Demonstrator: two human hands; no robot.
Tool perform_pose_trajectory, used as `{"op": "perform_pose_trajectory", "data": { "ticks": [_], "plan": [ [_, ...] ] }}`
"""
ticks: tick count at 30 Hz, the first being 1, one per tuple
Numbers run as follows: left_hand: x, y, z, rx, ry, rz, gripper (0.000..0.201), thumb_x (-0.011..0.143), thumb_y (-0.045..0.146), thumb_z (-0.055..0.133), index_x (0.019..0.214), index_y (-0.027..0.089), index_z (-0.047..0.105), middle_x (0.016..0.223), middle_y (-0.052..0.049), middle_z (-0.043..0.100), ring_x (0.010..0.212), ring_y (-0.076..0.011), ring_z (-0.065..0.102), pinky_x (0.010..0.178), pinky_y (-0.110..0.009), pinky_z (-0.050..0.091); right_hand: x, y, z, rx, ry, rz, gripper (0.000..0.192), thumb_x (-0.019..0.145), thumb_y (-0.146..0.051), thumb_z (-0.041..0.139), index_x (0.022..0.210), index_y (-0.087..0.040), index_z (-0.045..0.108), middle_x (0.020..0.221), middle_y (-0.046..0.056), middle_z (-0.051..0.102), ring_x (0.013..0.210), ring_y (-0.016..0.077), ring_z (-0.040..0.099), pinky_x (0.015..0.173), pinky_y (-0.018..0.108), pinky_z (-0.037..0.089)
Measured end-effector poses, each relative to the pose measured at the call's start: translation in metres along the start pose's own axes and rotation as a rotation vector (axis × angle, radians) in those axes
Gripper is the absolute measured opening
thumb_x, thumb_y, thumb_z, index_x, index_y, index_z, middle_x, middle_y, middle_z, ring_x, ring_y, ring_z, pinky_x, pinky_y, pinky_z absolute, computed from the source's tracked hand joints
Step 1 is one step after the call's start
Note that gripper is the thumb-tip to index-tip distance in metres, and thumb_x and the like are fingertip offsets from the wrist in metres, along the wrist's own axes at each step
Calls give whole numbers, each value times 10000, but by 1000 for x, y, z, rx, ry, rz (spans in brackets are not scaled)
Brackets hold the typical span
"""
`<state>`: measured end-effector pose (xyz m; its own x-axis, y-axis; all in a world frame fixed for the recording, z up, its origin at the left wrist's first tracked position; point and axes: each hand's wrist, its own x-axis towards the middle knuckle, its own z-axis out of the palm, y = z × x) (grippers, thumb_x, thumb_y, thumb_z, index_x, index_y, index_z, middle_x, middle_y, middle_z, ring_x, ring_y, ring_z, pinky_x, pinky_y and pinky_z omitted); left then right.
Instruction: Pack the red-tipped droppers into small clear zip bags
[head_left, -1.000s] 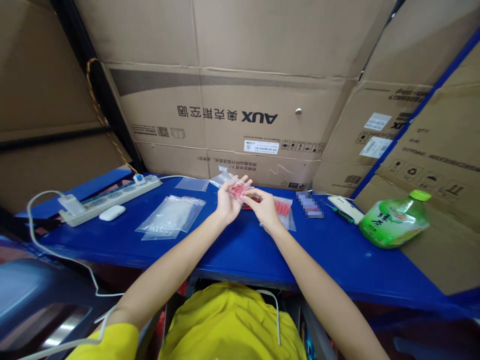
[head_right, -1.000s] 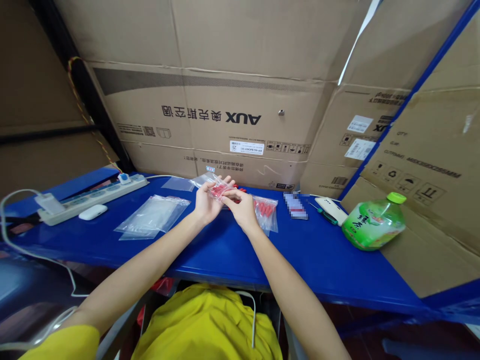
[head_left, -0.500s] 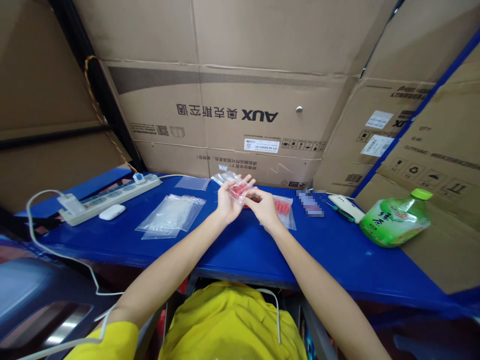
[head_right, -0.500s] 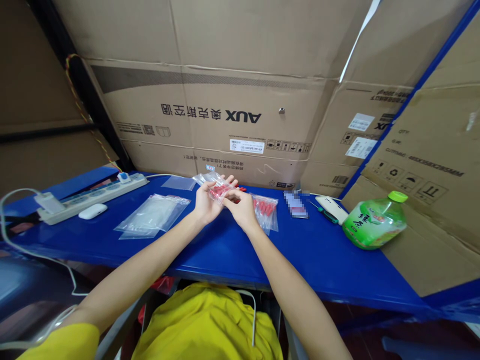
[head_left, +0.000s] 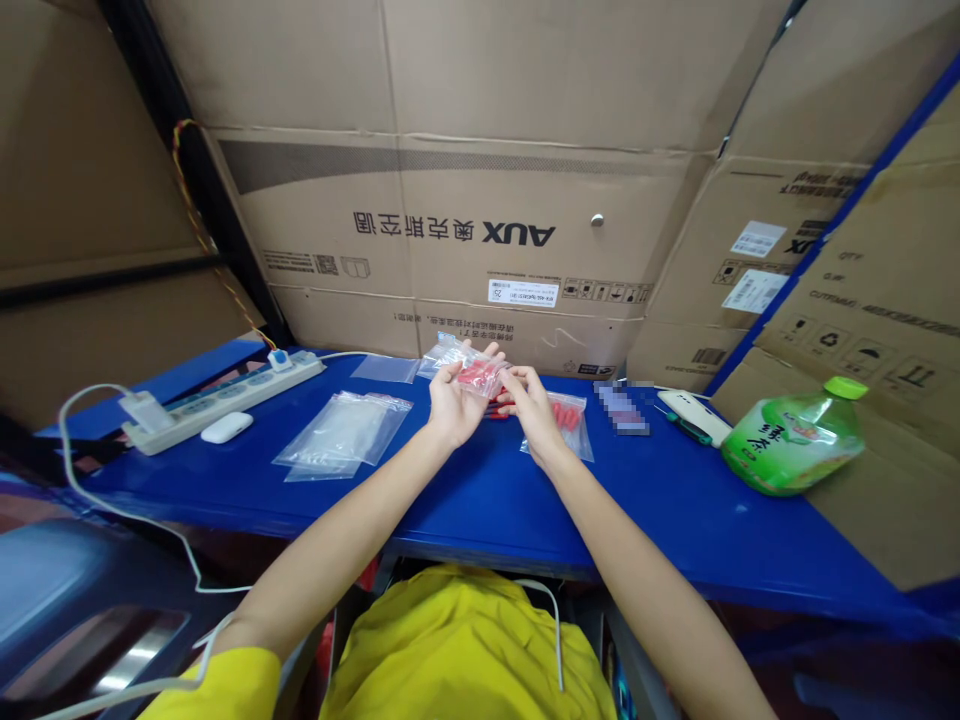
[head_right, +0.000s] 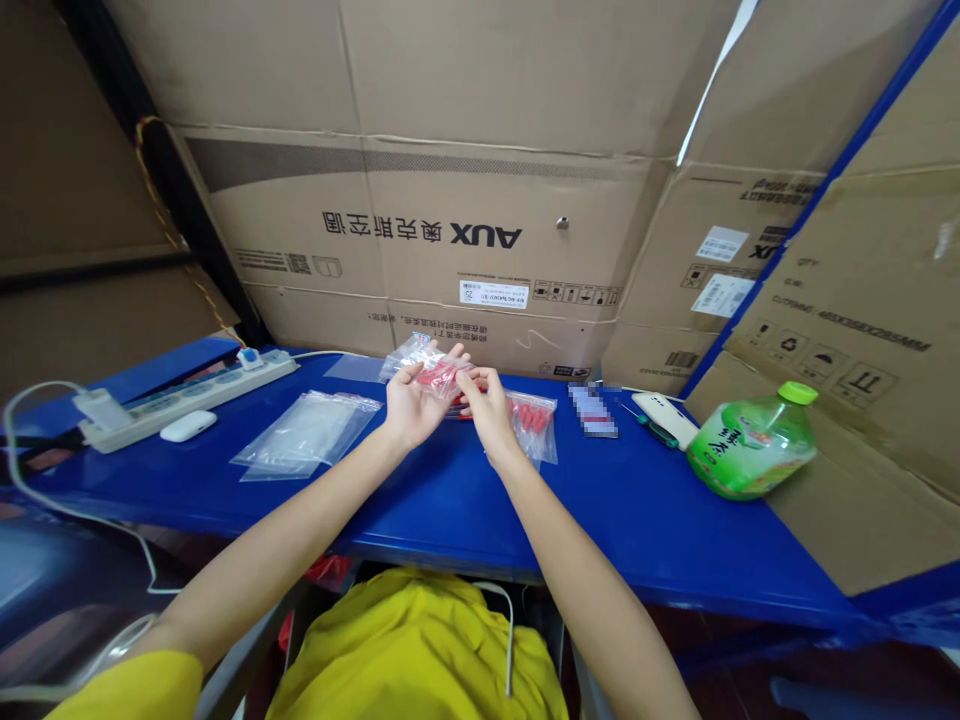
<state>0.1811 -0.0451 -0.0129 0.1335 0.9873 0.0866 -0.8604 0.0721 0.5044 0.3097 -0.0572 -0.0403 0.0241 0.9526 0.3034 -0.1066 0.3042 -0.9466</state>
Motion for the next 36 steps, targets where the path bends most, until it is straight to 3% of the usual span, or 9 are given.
{"op": "perform_pose_trajectory", "data": {
  "ticks": [3,6,11,13,18,20,22,26,36],
  "plan": [
    [1,-2,-2,85,-28,8,615,906,188,499,1518,245,492,1393,-97,722,1244,-256,712,1099,-465,540,-1,-1,4,199,-23,144,542,761,-671,823,974,-266,534,847,-28,671,674,146,665,605,262,535],
    [3,-4,-4,167,-49,-10,622,859,161,549,1474,253,546,1326,-70,752,1163,-258,734,1039,-457,567,0,0,5,236,53,72,576,680,-589,908,913,-259,497,738,-60,644,616,128,625,602,249,515],
    [11,-7,-11,332,-84,-78,265,824,219,653,1078,163,701,1076,-84,787,967,-217,734,902,-336,574,7,0,-6,176,177,-76,490,699,-483,890,932,-247,529,735,-55,650,631,127,598,617,246,473],
    [17,-4,-16,355,-12,-37,241,836,259,688,1066,187,679,1103,-72,774,1005,-200,724,910,-317,562,10,-4,-12,140,234,-145,447,711,-447,870,941,-242,545,774,-38,664,687,141,624,659,258,492],
    [30,12,-28,487,394,277,449,878,281,729,1301,281,578,1361,-51,701,1326,-185,624,1073,-322,492,11,-21,-26,-76,238,-329,300,813,-376,773,1027,-238,615,909,19,723,834,191,700,761,306,541],
    [30,18,-27,617,328,400,481,874,321,767,1325,274,606,1384,-66,702,1370,-205,600,1139,-349,449,8,-26,-27,-153,190,-375,259,846,-345,745,1058,-241,637,947,28,738,887,204,728,829,329,556],
    [26,21,-22,749,117,459,459,867,388,796,1288,249,678,1324,-84,740,1335,-233,627,1154,-374,439,6,-28,-25,-179,140,-398,256,858,-343,747,1073,-247,645,1010,34,750,939,212,749,891,345,566],
    [13,22,-10,939,-227,342,400,905,552,743,1095,204,793,1074,-92,799,1100,-247,719,1012,-363,522,3,-27,-20,-128,84,-392,288,870,-399,768,1085,-253,644,1033,38,766,965,224,768,896,357,592],
    [18,15,-15,960,-234,361,397,803,552,845,914,185,746,871,-34,762,807,-173,679,806,-299,529,6,-24,-22,-41,175,-317,370,829,-462,821,1074,-250,643,895,26,772,876,223,762,803,339,607]
  ]
}}
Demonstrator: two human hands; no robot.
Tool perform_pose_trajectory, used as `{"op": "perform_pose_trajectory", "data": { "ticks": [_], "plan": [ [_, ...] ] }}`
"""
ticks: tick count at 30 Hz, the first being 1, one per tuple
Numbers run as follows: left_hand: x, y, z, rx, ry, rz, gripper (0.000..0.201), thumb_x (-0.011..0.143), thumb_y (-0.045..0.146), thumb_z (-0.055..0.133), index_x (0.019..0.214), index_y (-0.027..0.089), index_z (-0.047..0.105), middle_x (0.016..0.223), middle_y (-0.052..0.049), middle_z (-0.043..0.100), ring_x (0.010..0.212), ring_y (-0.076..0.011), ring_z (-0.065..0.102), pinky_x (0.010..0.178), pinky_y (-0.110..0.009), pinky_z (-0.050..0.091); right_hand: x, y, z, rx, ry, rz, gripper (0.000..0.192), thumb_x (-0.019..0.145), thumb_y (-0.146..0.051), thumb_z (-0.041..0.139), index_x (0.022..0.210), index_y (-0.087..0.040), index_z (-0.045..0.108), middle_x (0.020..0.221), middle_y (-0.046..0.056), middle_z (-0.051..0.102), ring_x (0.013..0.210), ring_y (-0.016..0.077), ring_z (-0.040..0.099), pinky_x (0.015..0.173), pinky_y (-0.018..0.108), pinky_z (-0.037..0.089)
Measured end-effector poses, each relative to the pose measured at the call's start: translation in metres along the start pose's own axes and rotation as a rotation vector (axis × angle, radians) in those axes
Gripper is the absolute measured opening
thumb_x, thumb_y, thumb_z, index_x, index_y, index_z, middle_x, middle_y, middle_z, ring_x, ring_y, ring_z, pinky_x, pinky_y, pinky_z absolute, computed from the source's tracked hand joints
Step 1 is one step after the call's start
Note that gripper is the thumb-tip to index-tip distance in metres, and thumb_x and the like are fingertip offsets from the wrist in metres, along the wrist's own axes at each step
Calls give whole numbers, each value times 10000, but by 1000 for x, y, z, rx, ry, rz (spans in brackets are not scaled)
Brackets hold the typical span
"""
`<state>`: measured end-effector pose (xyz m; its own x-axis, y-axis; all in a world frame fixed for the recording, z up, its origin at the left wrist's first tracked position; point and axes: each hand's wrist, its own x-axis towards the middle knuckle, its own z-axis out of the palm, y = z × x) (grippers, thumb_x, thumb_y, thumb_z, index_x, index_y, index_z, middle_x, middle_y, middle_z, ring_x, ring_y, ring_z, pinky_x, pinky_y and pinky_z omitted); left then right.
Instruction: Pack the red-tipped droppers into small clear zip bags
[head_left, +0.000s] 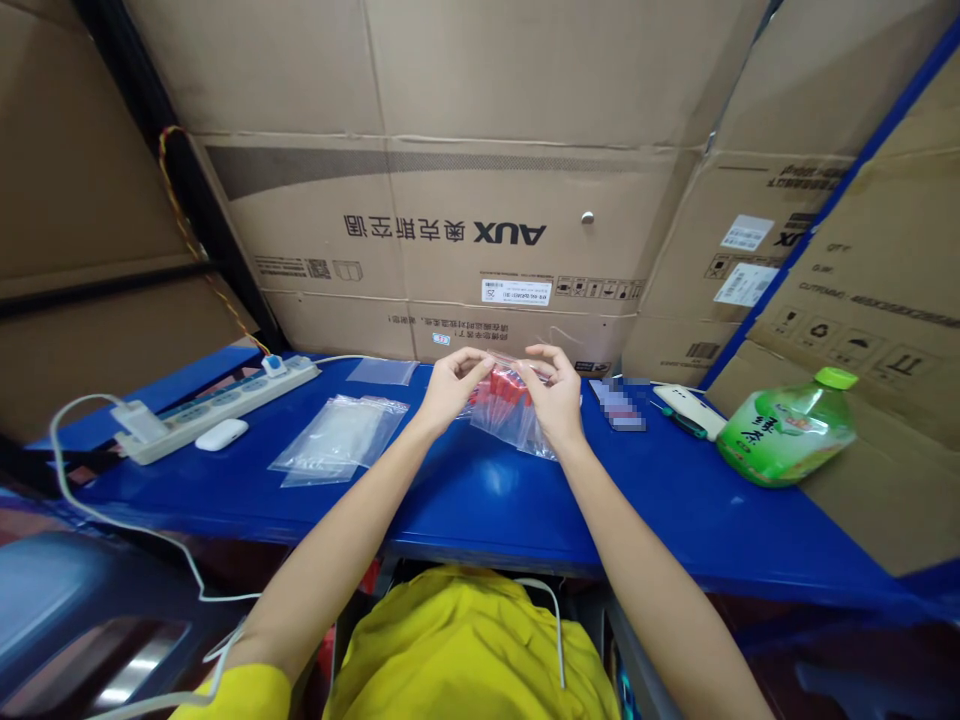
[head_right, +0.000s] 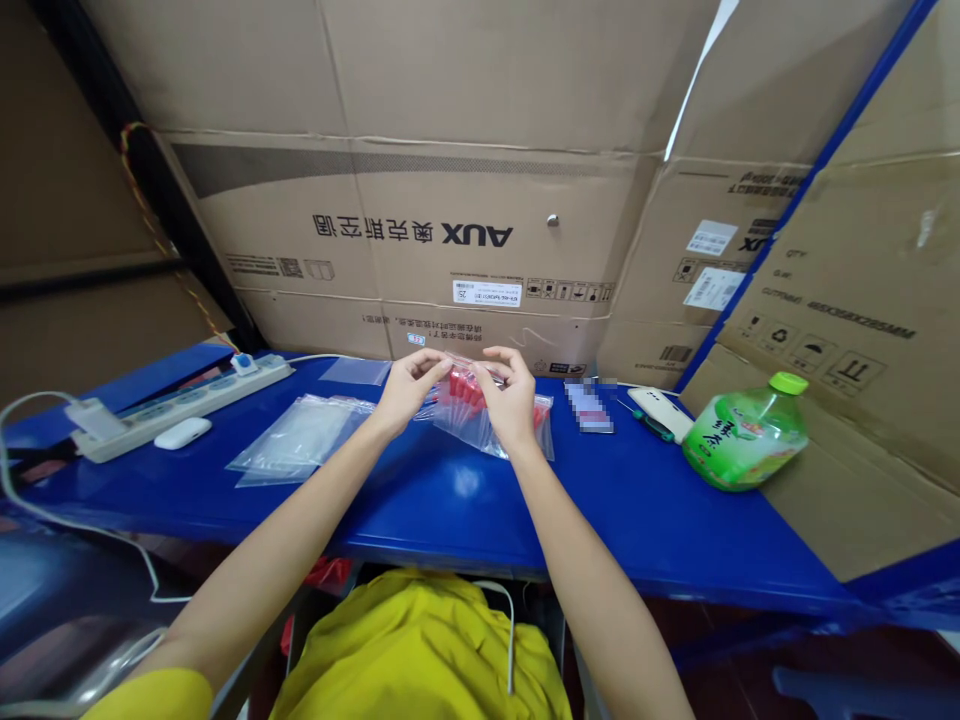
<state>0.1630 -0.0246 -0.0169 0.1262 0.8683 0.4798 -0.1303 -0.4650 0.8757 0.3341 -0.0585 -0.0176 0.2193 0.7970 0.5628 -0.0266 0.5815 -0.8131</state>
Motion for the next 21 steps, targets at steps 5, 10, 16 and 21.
{"op": "perform_pose_trajectory", "data": {
  "ticks": [5,10,16,21],
  "plan": [
    [-1,2,2,27,9,44,384,827,545,817,870,176,717,807,-21,732,743,-154,644,766,-289,509,-1,4,0,-9,-69,26,387,814,-484,840,1070,-237,688,931,43,791,904,226,756,868,362,604],
    [-4,4,3,96,-34,94,340,862,509,787,868,181,699,812,-26,729,740,-158,642,749,-287,491,-2,8,0,-93,-179,36,321,815,-509,823,908,-205,777,931,59,805,876,239,739,859,369,586],
    [-6,6,3,155,-65,117,327,882,512,762,880,189,708,839,-35,741,754,-171,650,748,-294,492,-3,8,0,-130,-168,49,322,822,-520,798,877,-204,771,879,45,792,808,225,714,790,345,571],
    [-7,9,4,199,-82,129,320,900,504,744,887,185,718,839,-36,742,751,-171,653,750,-296,497,-3,4,-1,-193,-170,8,322,846,-526,767,836,-204,761,823,34,773,772,213,691,751,321,545]
  ]
}}
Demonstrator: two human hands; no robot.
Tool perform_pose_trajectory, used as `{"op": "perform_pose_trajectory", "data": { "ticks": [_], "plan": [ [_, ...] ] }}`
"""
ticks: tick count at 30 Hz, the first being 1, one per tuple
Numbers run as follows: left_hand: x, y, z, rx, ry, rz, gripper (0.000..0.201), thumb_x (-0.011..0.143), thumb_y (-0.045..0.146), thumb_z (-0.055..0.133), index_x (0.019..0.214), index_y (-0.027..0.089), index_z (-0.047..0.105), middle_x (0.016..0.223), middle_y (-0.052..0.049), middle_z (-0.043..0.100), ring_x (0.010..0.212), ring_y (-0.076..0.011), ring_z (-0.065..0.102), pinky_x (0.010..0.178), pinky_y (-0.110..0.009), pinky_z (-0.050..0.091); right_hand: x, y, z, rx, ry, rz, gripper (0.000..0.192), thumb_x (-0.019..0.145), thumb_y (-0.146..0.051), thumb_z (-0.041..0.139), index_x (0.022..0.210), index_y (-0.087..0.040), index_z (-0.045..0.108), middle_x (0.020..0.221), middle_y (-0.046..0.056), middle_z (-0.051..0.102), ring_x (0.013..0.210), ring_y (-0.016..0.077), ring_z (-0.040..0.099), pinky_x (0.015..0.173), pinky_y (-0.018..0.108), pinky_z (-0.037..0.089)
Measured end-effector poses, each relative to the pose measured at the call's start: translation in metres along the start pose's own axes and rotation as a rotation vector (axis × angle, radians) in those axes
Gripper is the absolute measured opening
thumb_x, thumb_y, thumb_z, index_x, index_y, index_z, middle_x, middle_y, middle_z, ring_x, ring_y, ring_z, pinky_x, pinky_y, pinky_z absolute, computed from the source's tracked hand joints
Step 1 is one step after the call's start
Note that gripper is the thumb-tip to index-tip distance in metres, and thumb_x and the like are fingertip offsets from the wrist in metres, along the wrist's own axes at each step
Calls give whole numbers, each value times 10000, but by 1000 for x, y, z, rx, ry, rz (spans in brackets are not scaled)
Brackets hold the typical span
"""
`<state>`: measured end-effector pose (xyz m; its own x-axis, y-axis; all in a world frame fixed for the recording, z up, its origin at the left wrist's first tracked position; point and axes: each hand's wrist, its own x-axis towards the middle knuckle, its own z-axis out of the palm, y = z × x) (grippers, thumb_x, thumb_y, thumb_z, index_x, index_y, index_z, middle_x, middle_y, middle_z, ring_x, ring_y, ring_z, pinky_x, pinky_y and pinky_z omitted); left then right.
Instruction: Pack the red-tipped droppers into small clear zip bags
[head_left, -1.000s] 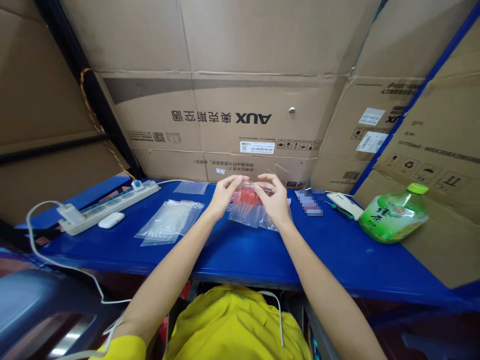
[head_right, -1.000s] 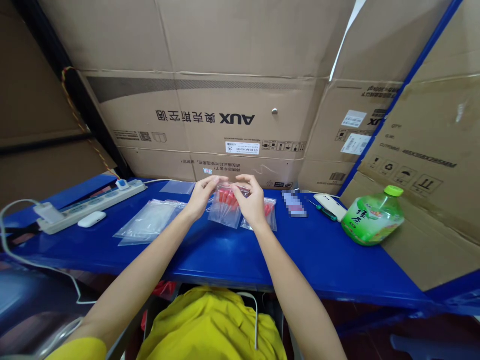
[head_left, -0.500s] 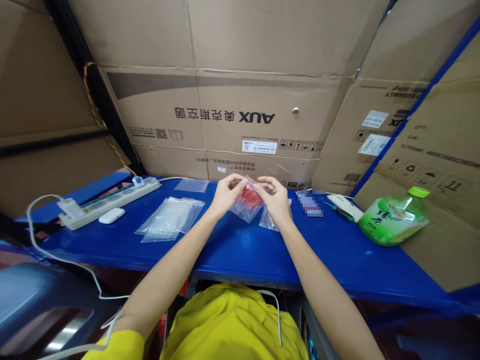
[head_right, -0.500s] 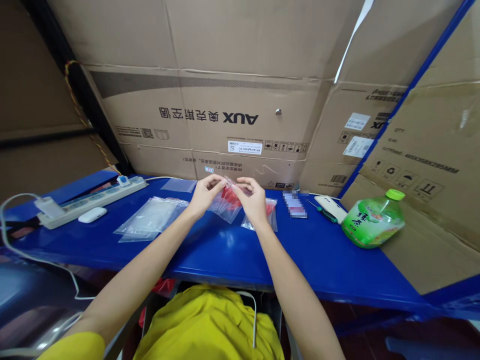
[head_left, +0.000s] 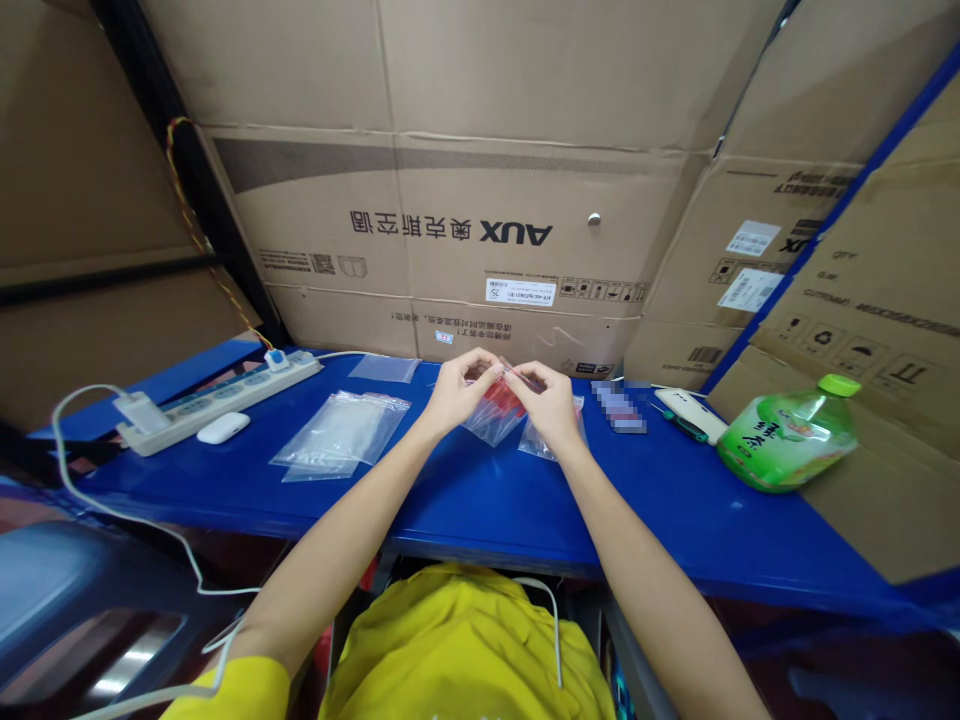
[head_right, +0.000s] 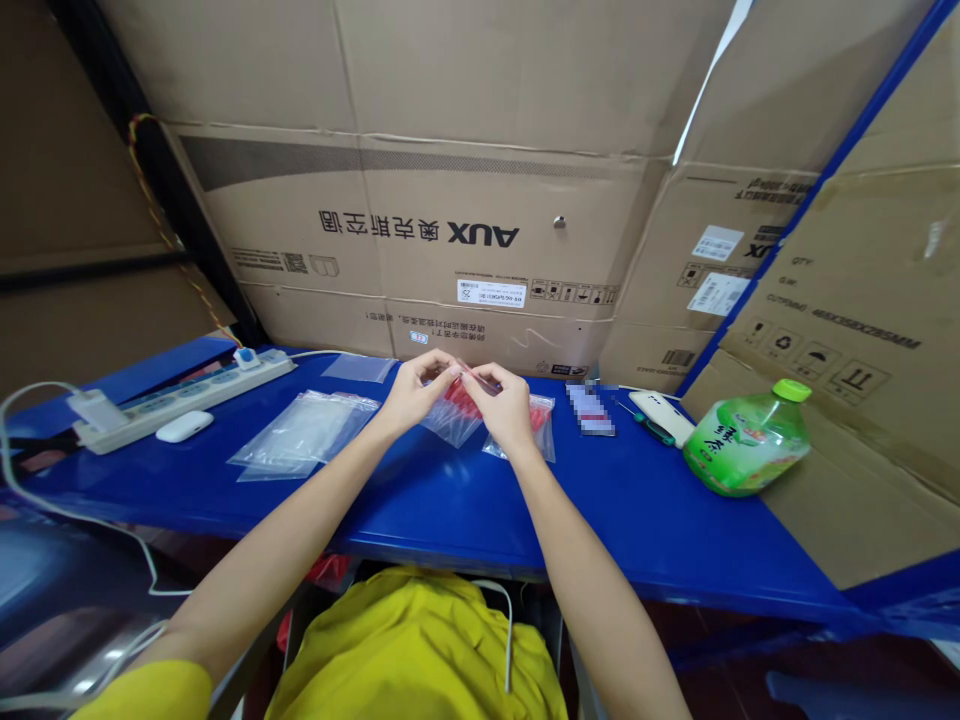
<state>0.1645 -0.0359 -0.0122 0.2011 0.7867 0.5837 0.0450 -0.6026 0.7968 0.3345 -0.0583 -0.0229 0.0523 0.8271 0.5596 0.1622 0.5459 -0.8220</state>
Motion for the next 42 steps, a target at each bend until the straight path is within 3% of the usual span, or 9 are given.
{"op": "perform_pose_trajectory", "data": {
  "ticks": [8,19,30,37,42],
  "plan": [
    [0,-1,0,-40,-53,-19,322,890,498,762,925,179,735,898,-53,757,810,-183,674,784,-304,512,0,-6,-3,-29,-10,-38,269,866,-469,750,827,-203,755,817,27,768,783,207,685,770,319,532],
    [-1,-1,0,4,-23,2,330,908,522,738,923,192,735,916,-48,756,825,-189,675,789,-307,516,-1,-3,0,18,19,-13,280,844,-490,762,829,-211,744,805,30,764,745,205,675,736,327,537],
    [1,1,-1,-80,-70,-14,344,882,526,772,920,186,734,916,-57,747,837,-186,663,813,-312,514,-1,-4,-2,-23,-1,-38,274,868,-482,739,865,-208,754,877,43,782,842,225,700,829,345,548],
    [3,-2,-2,-115,30,-39,398,886,578,755,859,186,694,840,-26,705,745,-160,605,747,-291,487,-1,-4,-3,-37,8,-11,300,856,-514,753,842,-215,739,791,21,746,714,202,659,710,321,535],
    [1,3,-3,-159,-38,-95,368,854,547,798,895,192,710,833,-18,712,751,-164,619,758,-291,488,0,-5,-5,-74,-8,-53,295,873,-503,738,825,-212,743,777,19,741,715,198,653,700,315,512]
  ]
}}
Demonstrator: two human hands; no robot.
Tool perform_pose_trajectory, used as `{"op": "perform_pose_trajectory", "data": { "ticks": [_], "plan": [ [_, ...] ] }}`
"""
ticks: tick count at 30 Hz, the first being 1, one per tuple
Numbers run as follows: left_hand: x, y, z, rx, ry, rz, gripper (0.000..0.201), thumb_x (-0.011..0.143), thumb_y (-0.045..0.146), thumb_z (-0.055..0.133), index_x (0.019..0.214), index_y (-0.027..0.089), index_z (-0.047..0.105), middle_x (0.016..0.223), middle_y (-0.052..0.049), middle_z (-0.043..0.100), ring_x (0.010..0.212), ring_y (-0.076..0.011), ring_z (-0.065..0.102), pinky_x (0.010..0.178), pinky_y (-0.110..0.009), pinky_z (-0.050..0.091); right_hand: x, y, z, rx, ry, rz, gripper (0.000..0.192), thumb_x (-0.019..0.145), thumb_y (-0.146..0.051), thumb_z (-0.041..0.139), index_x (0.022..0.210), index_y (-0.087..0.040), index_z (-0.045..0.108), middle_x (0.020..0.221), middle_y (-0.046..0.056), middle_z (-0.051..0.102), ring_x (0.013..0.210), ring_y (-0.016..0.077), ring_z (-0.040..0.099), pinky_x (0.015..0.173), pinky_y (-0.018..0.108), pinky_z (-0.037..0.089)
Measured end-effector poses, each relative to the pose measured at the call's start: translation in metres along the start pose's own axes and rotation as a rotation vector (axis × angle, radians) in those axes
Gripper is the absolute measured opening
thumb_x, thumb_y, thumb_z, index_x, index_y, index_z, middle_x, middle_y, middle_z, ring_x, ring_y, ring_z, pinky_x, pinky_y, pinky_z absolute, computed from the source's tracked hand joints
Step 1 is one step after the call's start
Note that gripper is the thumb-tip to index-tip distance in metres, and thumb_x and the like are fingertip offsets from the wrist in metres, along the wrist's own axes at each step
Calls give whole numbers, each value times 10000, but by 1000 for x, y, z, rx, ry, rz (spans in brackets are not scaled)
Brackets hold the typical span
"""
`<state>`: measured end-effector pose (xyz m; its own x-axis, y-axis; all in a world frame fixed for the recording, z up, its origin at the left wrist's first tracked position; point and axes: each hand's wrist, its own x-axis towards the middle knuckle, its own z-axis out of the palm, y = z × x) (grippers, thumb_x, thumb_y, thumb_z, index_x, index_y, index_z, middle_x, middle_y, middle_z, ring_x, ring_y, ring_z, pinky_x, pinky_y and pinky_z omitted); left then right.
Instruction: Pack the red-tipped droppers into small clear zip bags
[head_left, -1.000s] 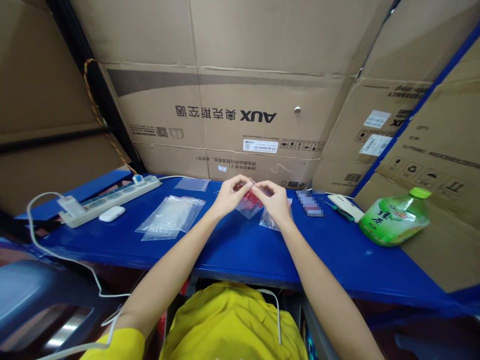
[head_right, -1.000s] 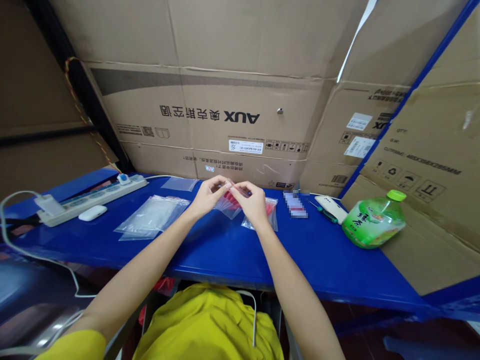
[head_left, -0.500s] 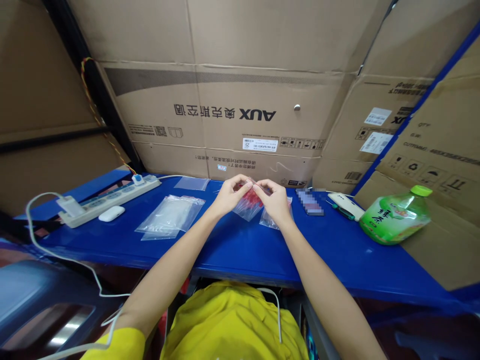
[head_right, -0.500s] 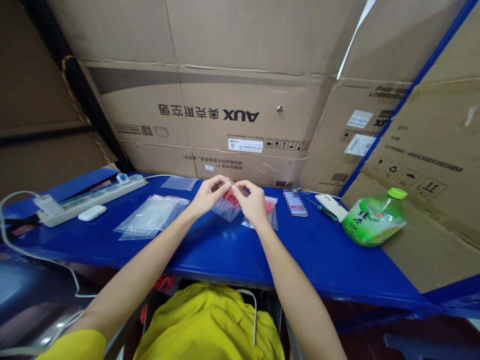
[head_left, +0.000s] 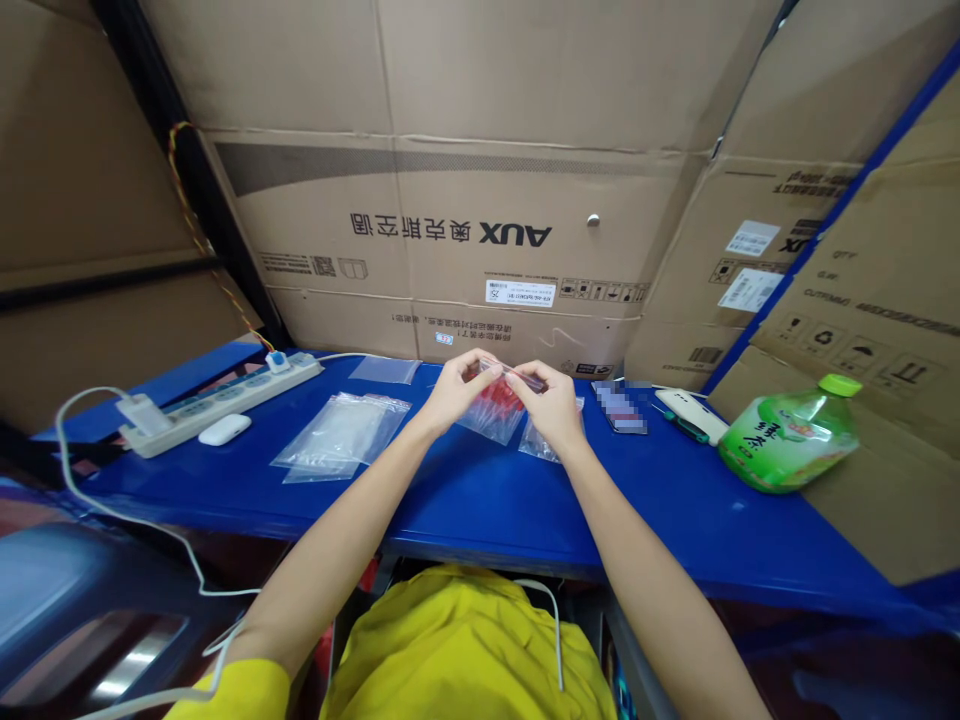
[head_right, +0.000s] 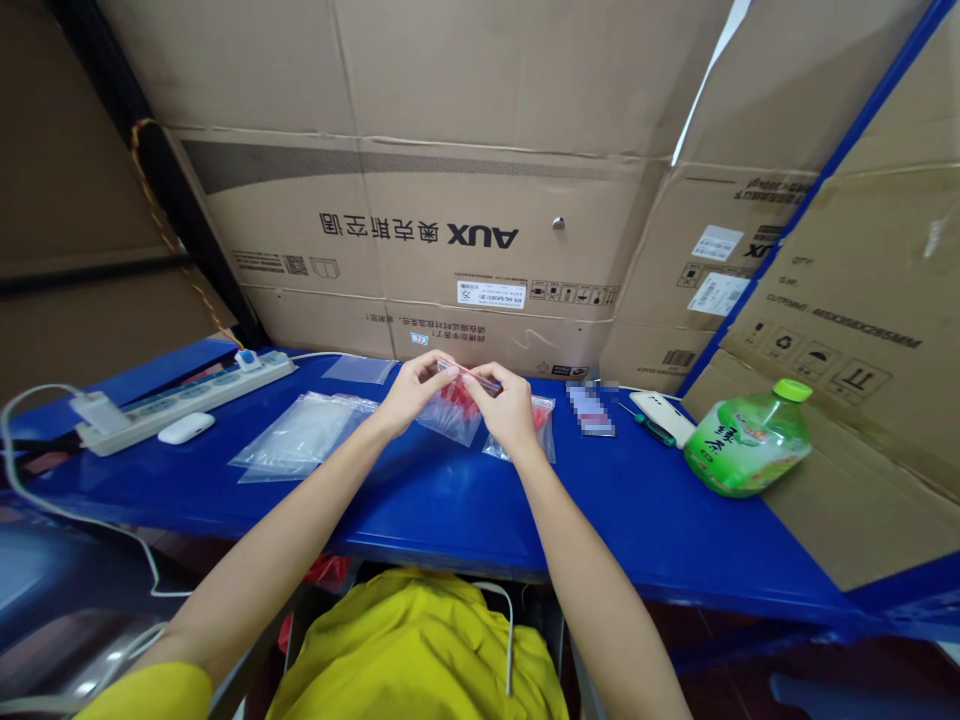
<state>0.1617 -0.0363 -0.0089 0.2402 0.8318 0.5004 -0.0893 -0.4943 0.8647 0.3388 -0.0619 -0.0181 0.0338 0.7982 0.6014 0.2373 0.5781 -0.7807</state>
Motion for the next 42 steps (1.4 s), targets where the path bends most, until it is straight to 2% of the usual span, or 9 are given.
{"op": "perform_pose_trajectory", "data": {
  "ticks": [8,15,22,26,31,36,38,42],
  "plan": [
    [0,2,-3,68,-75,24,322,883,505,782,909,186,747,864,-41,745,786,-178,655,776,-301,501,0,1,0,74,-35,52,323,844,-525,775,856,-202,768,811,29,760,732,201,668,694,316,524],
    [2,-1,-4,69,11,34,377,887,552,764,873,176,740,767,-26,694,673,-157,577,678,-295,455,2,2,0,106,8,57,330,841,-536,785,821,-210,741,761,17,725,662,183,622,647,308,514],
    [0,2,-4,-15,-45,-27,381,830,523,833,939,165,761,882,-34,741,782,-158,623,777,-287,480,3,5,-3,152,8,36,307,830,-511,817,821,-208,766,777,15,736,707,181,635,680,298,509],
    [0,1,-4,-11,24,-21,381,826,531,834,890,163,759,826,-23,717,741,-146,580,729,-274,449,3,5,0,260,-17,109,322,799,-518,846,895,-214,806,853,25,775,740,189,659,700,305,521],
    [1,-2,-3,-13,62,-32,394,838,545,821,912,160,773,815,-27,711,713,-147,567,710,-279,436,3,7,2,293,32,130,340,769,-545,853,800,-214,779,763,4,738,683,174,625,663,291,491],
    [1,-3,-3,-34,37,-40,374,845,527,819,909,161,776,814,-30,707,721,-147,577,718,-277,444,4,5,-2,259,54,101,352,773,-540,841,714,-207,745,704,-7,701,653,155,585,659,283,471],
    [2,-4,-4,-59,58,-58,378,837,535,823,896,165,770,815,-28,704,723,-145,576,715,-274,448,5,3,-4,269,76,111,345,768,-541,842,751,-203,773,745,4,728,681,162,600,683,290,487],
    [5,-8,-8,-79,159,-85,397,770,547,869,857,176,759,805,-11,687,724,-137,567,693,-259,446,8,1,-9,299,79,174,385,759,-574,838,831,-196,817,810,26,760,687,171,597,623,285,474]
  ]
}}
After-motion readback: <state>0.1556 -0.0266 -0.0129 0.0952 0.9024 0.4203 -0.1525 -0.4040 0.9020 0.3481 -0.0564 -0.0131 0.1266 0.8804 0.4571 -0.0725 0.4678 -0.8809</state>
